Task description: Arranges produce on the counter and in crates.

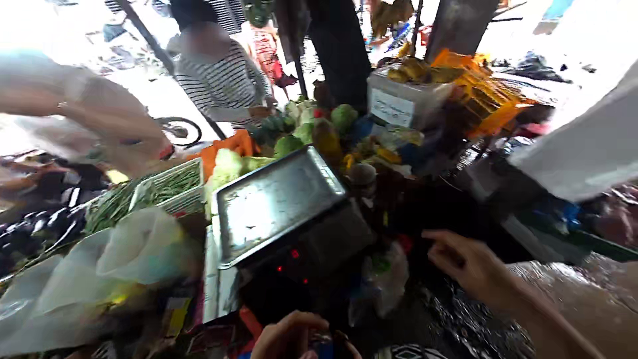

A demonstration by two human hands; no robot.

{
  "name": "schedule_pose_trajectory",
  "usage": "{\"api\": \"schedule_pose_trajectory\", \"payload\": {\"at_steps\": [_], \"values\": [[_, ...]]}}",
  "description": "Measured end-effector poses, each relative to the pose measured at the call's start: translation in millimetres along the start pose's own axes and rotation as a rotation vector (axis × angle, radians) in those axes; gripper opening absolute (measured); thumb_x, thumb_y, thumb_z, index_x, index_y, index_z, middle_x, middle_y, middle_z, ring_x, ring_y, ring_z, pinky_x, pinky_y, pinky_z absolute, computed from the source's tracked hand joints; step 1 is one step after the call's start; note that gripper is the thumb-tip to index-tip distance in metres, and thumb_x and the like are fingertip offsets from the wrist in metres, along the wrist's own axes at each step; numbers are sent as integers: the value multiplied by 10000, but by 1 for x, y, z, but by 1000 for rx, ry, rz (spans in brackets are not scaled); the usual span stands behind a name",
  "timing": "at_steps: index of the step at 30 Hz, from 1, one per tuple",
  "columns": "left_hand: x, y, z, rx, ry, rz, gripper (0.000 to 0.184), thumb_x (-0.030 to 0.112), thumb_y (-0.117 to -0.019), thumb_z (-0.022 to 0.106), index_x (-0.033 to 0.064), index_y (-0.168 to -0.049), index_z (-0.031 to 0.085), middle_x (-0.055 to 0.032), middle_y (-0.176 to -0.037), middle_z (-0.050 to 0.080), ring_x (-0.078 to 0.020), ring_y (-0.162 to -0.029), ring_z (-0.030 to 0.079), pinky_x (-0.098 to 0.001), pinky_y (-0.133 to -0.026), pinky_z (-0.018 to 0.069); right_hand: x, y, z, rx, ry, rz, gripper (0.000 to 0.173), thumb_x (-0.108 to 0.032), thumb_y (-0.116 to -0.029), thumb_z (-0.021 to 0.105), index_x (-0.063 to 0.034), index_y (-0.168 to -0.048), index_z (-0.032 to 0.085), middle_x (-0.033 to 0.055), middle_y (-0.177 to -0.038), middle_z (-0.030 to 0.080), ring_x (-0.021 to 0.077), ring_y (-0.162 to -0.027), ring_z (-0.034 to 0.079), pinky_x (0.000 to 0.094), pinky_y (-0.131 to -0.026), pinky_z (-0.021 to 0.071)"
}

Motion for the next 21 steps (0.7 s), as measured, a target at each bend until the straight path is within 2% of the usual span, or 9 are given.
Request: {"api": "schedule_pose_trajectory", "payload": {"at_steps": [2, 3, 5, 6, 8, 10, 12, 16, 21], "values": [[-7, -35, 56, -86, 3, 14, 306, 385, -1019, 622, 213, -1264, 683, 124, -726, 594, 68, -597, 507, -106, -562, 439, 94, 89, 10, -320, 138, 450, 591, -385, -993, 659, -64, -1472, 530, 252, -1230, 678, 429, -1101, 675, 630, -972, 521], [-13, -51, 88, -127, 22, 12, 304, 381, -1017, 624, 218, -1268, 680, 123, -728, 591, 70, -597, 508, -102, -557, 440, 134, 138, 11, -468, 188, 647, 661, -409, -972, 687, -36, -1486, 502, 308, -1301, 626, 503, -1185, 618, 695, -1005, 465], [-27, -80, 158, -218, 90, -10, 296, 370, -1019, 624, 223, -1271, 677, 116, -747, 611, 59, -601, 529, -111, -557, 462, 192, 231, -2, -555, 182, 916, 658, -434, -915, 739, -24, -1400, 568, 313, -1248, 648, 521, -1170, 617, 728, -963, 467], [-36, -95, 196, -268, 131, -28, 291, 355, -1021, 625, 221, -1273, 679, 111, -763, 626, 53, -607, 550, -117, -559, 486, 208, 265, -16, -518, 138, 985, 673, -444, -920, 736, -54, -1436, 552, 299, -1263, 650, 507, -1187, 615, 717, -984, 464], [-56, -121, 271, -366, 184, -82, 283, 300, -1010, 644, 202, -1273, 684, 93, -810, 652, 21, -658, 591, -153, -606, 526, 227, 316, -58, -337, 56, 1030, 715, -447, -939, 718, -70, -1502, 491, 294, -1303, 629, 496, -1217, 598, 689, -1025, 450], [-72, -145, 342, -481, 171, -130, 290, 230, -1003, 654, 121, -1271, 666, 39, -905, 692, -40, -756, 652, -214, -682, 573, 243, 354, -100, -145, 45, 1096, 718, -419, -952, 706, -52, -1521, 465, 312, -1334, 603, 508, -1238, 579, 689, -1041, 436], [-82, -166, 405, -646, 98, -159, 320, 193, -1000, 647, 56, -1289, 627, -12, -1011, 707, -88, -846, 685, -262, -733, 595, 262, 383, -131, -39, 83, 1181, 718, -408, -958, 703, -44, -1525, 456, 312, -1348, 593, 505, -1247, 574, 687, -1046, 430], [-102, -207, 499, -889, -53, -167, 381, 228, -994, 668, 41, -1319, 603, -56, -1129, 695, -119, -953, 700, -297, -828, 607, 301, 408, -166, 7, 20, 1219, 734, -419, -977, 685, -51, -1552, 415, 293, -1386, 577, 480, -1278, 565, 645, -1080, 426], [-146, -267, 597, -1038, -176, -181, 430, 285, -997, 665, 42, -1346, 595, -92, -1178, 680, -135, -1008, 684, -303, -879, 582, 364, 389, -208, -9, -129, 1167, 731, -427, -965, 703, -102, -1558, 425, 236, -1385, 601, 412, -1278, 586, 598, -1099, 437]]}}
Point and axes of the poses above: each hand's wrist, its own y-axis away from the middle knuckle, its own z-axis out of the palm, x = y × z, the point moved 6 cm from there along -y, towards the middle knuckle
